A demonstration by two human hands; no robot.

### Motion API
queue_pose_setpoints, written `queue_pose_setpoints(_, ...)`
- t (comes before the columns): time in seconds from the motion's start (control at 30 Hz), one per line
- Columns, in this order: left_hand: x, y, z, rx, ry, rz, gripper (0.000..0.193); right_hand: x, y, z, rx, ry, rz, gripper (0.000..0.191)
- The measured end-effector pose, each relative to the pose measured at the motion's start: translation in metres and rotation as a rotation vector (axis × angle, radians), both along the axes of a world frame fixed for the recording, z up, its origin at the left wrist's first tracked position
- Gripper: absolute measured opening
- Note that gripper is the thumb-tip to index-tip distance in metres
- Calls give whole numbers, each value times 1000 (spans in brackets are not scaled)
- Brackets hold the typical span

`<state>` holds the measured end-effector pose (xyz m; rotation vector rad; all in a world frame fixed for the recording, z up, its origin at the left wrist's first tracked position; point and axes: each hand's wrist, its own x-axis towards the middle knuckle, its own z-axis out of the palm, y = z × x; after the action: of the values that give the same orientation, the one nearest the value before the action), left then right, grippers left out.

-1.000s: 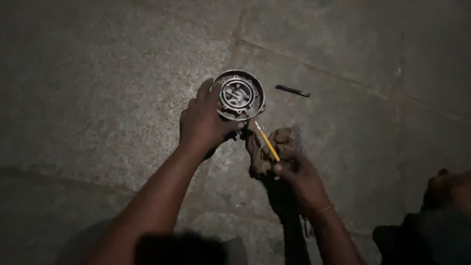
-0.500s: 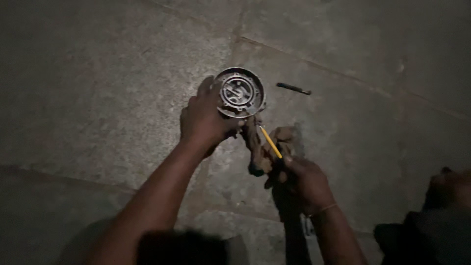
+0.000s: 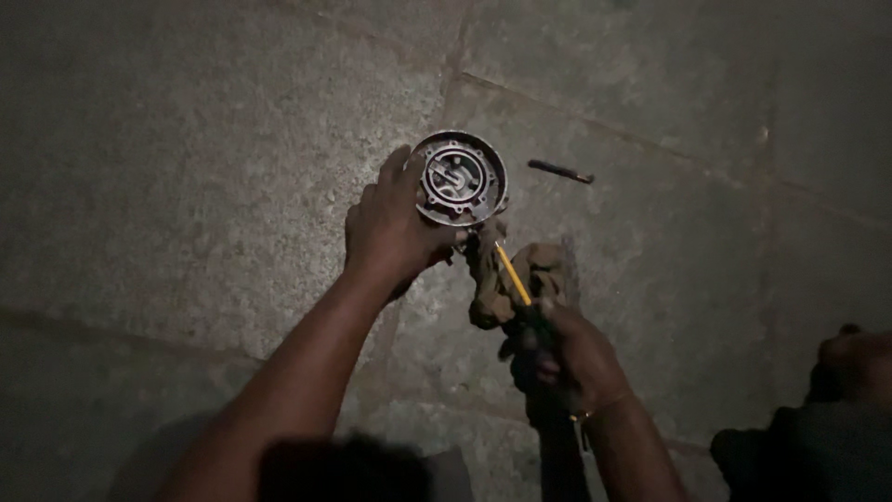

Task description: The person disassembles a circular mechanical part on a tiled floor using a screwdriver and a cloth. They remove small components, wipe the interior, and manipulate internal parts before reassembling the unit.

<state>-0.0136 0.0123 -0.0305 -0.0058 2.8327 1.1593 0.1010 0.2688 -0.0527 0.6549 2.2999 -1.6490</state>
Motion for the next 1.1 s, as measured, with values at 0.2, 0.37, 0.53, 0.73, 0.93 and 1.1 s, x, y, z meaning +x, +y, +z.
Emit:
queue_pose_setpoints(0.2, 0, 0, -2, -17, 15, -1, 115, 21, -13, 1, 592, 518, 67, 27)
queue_pose_setpoints(0.37, -1, -1, -5, -16, 14, -5, 114, 17, -6, 0, 597, 163, 383, 25)
queue_pose_setpoints(0.53, -2, -2, -3, -19, 23, -22, 115, 8, -1, 8, 273, 204, 96, 28)
queue_pose_setpoints(0.73, -1, -1, -5, -18, 19, -11, 115, 24, -22, 8, 719, 528, 37, 27)
queue_pose_setpoints(0.93, -1, 1, -9, -41, 41, 0, 115, 17, 5, -7, -494, -4, -92, 30)
queue_pose_setpoints(1.1, -2, 0, -4, -29, -21, -12, 116, 7, 19, -10, -127, 157, 42, 31)
